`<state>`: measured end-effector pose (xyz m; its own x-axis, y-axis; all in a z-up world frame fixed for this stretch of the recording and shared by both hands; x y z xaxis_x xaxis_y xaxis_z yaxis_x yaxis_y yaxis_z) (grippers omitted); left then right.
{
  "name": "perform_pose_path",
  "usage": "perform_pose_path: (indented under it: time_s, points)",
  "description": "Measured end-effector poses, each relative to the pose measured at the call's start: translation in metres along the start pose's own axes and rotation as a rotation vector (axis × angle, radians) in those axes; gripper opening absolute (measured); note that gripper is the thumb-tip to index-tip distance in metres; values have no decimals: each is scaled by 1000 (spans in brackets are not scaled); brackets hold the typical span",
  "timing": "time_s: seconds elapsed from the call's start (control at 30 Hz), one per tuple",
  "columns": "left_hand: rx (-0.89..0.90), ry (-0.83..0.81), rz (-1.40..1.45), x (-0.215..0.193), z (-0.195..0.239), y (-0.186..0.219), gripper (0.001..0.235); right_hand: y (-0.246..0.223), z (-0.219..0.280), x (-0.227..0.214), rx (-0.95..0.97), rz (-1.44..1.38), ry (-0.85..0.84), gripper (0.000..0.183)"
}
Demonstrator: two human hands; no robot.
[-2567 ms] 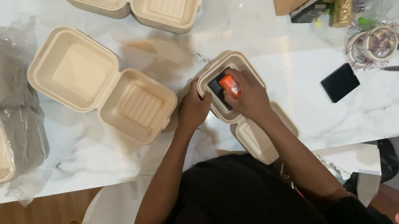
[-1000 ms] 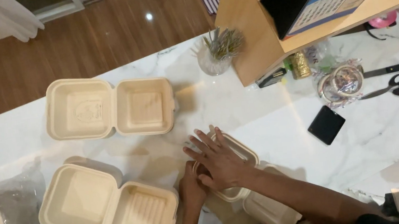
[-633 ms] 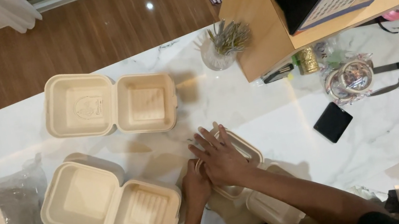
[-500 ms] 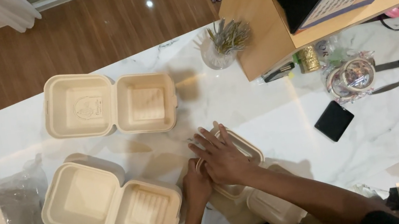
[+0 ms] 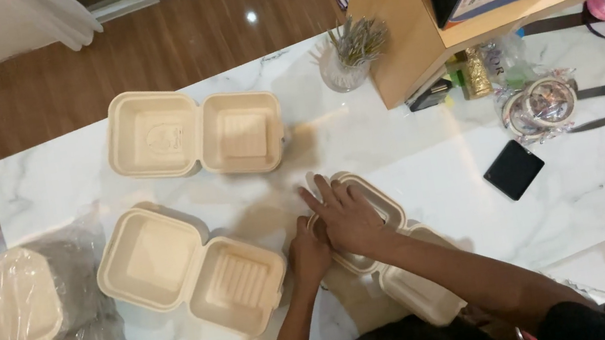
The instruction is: Stamping a logo onto eco-friendly takeaway boxes on a shop counter.
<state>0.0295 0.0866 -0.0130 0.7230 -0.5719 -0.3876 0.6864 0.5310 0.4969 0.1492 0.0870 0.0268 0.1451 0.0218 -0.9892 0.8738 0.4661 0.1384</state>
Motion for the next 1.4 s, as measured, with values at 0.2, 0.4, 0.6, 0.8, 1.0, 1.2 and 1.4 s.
perform_pose_path:
  time_s: [0.2, 0.4, 0.6, 0.8, 1.0, 1.2, 1.4]
  points:
    - [86, -1, 164, 4, 21, -6, 41, 4, 4, 7, 119, -244, -24, 96]
    - [54, -80, 162, 44, 13, -53, 45, 15, 8, -6, 121, -399, 4, 98]
    - [232, 10, 129, -3, 47, -18, 63, 85, 58, -24, 508, -1332, 523, 103]
    - [305, 230, 300, -109, 56, 15, 58, 189, 192, 25, 697, -2078, 1338, 54]
    - [472, 427, 423, -199, 9, 40, 55, 154, 284, 144, 1236, -2223, 1462, 24]
    - [316, 324, 880, -248, -68, 17, 39, 82, 281, 130, 1277, -2301, 1144, 23]
    - [177, 440, 767, -268, -97, 2, 45, 86, 277, 132, 1234, -2274, 1121, 23]
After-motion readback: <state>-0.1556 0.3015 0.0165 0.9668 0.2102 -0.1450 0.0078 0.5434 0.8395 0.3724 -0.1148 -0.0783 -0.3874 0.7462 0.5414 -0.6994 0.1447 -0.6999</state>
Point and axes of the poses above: each hand's wrist, its own z-axis away from the middle knuckle, its own x-axis out of the palm, y = z × x, the point moved 5 cm from there along -z, towards the middle knuckle, and after that the axes turned 11 degrees about -x, right-handed, at the moved point
